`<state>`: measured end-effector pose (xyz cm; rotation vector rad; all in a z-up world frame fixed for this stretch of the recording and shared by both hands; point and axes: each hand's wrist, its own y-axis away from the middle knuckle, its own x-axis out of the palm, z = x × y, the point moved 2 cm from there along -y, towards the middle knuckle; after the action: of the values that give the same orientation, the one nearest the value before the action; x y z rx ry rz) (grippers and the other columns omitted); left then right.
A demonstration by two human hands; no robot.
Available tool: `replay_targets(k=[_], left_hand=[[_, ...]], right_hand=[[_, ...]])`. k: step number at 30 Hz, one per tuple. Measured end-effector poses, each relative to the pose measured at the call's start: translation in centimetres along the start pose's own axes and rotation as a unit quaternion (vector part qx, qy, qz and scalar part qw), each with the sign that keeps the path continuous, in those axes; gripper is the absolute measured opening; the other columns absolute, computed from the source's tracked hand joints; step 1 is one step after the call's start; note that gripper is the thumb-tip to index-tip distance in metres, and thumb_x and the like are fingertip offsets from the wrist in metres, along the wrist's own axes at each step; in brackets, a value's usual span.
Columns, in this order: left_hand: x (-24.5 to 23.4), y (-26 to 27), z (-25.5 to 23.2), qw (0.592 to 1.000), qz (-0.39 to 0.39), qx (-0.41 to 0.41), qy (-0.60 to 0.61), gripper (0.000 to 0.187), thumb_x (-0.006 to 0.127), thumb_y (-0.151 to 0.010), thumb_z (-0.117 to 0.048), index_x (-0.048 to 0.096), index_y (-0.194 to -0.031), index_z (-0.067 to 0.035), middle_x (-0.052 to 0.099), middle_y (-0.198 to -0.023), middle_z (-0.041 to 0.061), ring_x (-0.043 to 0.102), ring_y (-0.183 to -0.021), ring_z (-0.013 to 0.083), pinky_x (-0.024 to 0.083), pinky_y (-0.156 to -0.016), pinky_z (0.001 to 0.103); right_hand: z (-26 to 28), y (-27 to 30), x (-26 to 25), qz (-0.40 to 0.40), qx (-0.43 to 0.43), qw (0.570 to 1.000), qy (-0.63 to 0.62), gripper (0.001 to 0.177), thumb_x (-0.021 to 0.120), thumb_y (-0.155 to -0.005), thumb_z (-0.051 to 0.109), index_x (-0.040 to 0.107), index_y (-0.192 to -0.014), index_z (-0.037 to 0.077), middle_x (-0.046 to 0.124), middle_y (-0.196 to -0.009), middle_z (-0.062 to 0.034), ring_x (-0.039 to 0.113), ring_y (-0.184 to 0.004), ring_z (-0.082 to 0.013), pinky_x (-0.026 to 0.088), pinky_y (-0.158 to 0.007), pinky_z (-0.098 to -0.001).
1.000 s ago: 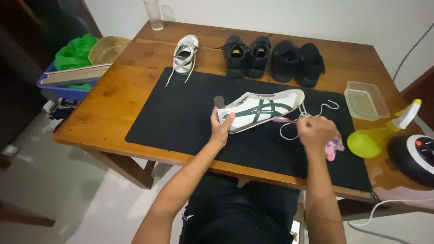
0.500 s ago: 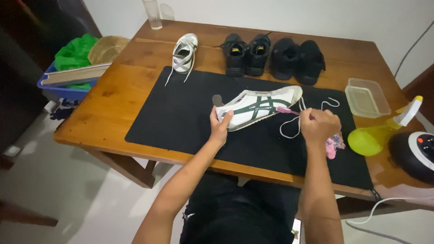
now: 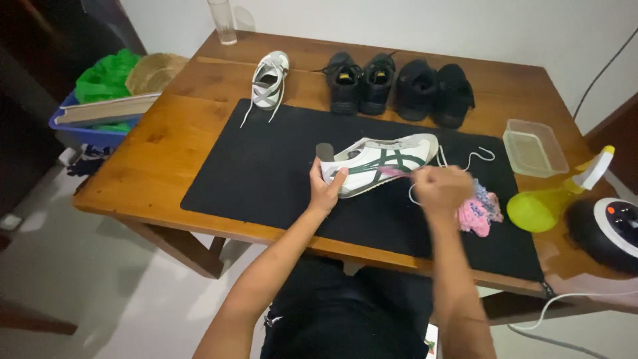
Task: Cleaning a white sneaker using a spray bottle and a small brush on a service counter.
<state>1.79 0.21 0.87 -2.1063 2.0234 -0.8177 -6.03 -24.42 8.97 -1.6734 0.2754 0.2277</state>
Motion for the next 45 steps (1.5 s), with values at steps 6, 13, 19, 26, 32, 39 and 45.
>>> replay_targets(k=[6, 13, 19, 26, 32, 39, 45], left_hand=[[0.0, 0.3, -2.4, 0.998, -0.047, -0.021, -0.03, 0.062, 0.073, -0.092, -0.031, 0.05, -0.142, -0.002, 0.063, -0.129, 0.017, 0.056, -0.128, 0.0231, 0.039, -0.115, 0.046], [-0.3, 0.4, -3.0, 0.997, -0.048, -0.017, -0.049, 0.056, 0.045, -0.108, -0.043, 0.053, -0.138, 0.003, 0.06, -0.134, 0.025, 0.051, -0.134, 0.0313, 0.033, -0.118, 0.048], [-0.9, 0.5, -2.6, 0.998, -0.055, 0.005, -0.024, 0.055, 0.03, -0.113, -0.038, 0.053, -0.14, 0.004, 0.056, -0.139, 0.026, 0.047, -0.137, 0.0297, 0.028, -0.12, 0.046], [-1.9, 0.0, 1.0, 0.997, -0.057, 0.044, -0.031, 0.051, 0.034, -0.114, -0.032, 0.057, -0.138, 0.006, 0.058, -0.137, 0.028, 0.05, -0.135, 0.0298, 0.029, -0.12, 0.048], [-1.1, 0.3, -1.4, 0.995, -0.096, 0.011, -0.022, 0.052, 0.041, -0.112, -0.034, 0.053, -0.142, 0.007, 0.055, -0.142, 0.028, 0.047, -0.138, 0.0288, 0.025, -0.123, 0.045], [1.6, 1.2, -7.2, 0.996, -0.058, -0.045, -0.043, 0.059, 0.04, -0.11, -0.046, 0.055, -0.141, 0.001, 0.056, -0.144, 0.022, 0.047, -0.14, 0.0254, 0.027, -0.122, 0.041], [0.8, 0.3, -4.9, 0.991, -0.073, -0.108, 0.04, 0.06, 0.053, -0.104, -0.048, 0.052, -0.145, -0.004, 0.058, -0.142, 0.015, 0.051, -0.135, 0.0192, 0.03, -0.121, 0.038]], right_hand=[[6.4, -1.7, -1.3, -0.018, -0.006, 0.989, -0.146, 0.03, 0.071, -0.068, 0.009, 0.051, -0.047, 0.019, 0.046, -0.046, -0.0017, 0.055, -0.05, -0.0244, 0.041, -0.052, -0.0341], [3.4, -0.3, 0.3, -0.021, 0.011, 0.999, -0.038, 0.034, 0.073, -0.076, 0.006, 0.052, -0.051, 0.018, 0.045, -0.047, -0.0019, 0.054, -0.05, -0.027, 0.043, -0.054, -0.0359], [6.0, -0.2, 0.0, -0.003, 0.012, 0.99, -0.138, 0.032, 0.071, -0.073, 0.008, 0.052, -0.049, 0.018, 0.044, -0.046, 0.0001, 0.053, -0.05, -0.0242, 0.041, -0.054, -0.034], [7.2, -0.4, -0.3, 0.003, 0.028, 0.993, -0.116, 0.037, 0.073, -0.077, 0.003, 0.054, -0.048, 0.018, 0.049, -0.044, -0.0025, 0.054, -0.047, -0.0262, 0.042, -0.054, -0.034], [5.9, -2.3, -2.4, 0.013, 0.007, 0.997, -0.075, 0.032, 0.073, -0.075, 0.004, 0.055, -0.051, 0.014, 0.048, -0.046, -0.0056, 0.053, -0.05, -0.0284, 0.041, -0.053, -0.0372], [7.2, -1.0, -0.1, -0.011, 0.016, 0.997, -0.078, 0.032, 0.071, -0.072, 0.002, 0.052, -0.05, 0.016, 0.043, -0.044, -0.0025, 0.051, -0.047, -0.0276, 0.042, -0.053, -0.0373], [4.3, -2.4, -0.9, -0.004, 0.006, 0.996, -0.092, 0.032, 0.071, -0.073, 0.003, 0.052, -0.05, 0.016, 0.044, -0.044, -0.0039, 0.053, -0.049, -0.0292, 0.042, -0.053, -0.0365]])
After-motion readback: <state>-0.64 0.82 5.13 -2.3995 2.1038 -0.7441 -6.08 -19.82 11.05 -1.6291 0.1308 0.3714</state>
